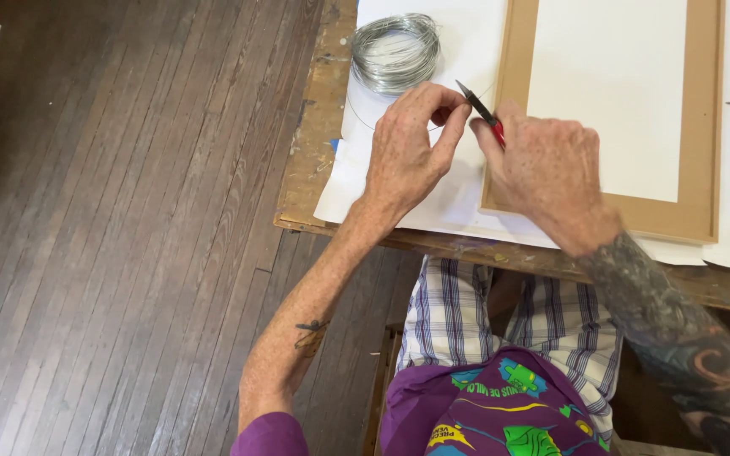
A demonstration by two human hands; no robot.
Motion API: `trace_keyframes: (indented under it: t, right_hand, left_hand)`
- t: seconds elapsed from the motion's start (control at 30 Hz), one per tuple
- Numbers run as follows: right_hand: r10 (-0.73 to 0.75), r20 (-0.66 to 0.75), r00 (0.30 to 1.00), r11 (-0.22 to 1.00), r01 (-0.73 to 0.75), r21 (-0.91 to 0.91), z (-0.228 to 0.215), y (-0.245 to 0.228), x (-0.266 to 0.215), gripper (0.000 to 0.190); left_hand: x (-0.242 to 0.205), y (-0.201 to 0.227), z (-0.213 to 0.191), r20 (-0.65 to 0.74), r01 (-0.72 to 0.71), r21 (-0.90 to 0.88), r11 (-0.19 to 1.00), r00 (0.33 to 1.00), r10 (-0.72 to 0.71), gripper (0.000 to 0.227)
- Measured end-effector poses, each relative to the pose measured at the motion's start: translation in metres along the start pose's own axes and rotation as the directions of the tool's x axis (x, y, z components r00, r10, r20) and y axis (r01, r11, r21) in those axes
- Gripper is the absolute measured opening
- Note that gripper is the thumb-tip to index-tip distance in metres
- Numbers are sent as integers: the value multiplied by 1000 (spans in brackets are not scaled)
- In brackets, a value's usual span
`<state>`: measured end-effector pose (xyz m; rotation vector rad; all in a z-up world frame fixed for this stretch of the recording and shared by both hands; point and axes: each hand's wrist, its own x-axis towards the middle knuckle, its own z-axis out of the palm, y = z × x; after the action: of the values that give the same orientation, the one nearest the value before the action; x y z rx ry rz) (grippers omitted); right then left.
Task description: Preparing picture frames for hanging by installing hardware with a drill and cutting hanging wire to length with pliers.
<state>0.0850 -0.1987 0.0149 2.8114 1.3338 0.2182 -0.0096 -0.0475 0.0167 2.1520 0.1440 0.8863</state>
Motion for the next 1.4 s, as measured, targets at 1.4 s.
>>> trace_keyframes:
  t: [1.4]
  right_hand:
    - [390,206,898,-424,-24,905,-34,-21,34,30]
  left_hand:
    - [7,-15,-4,36,99,-587,803,995,-96,10]
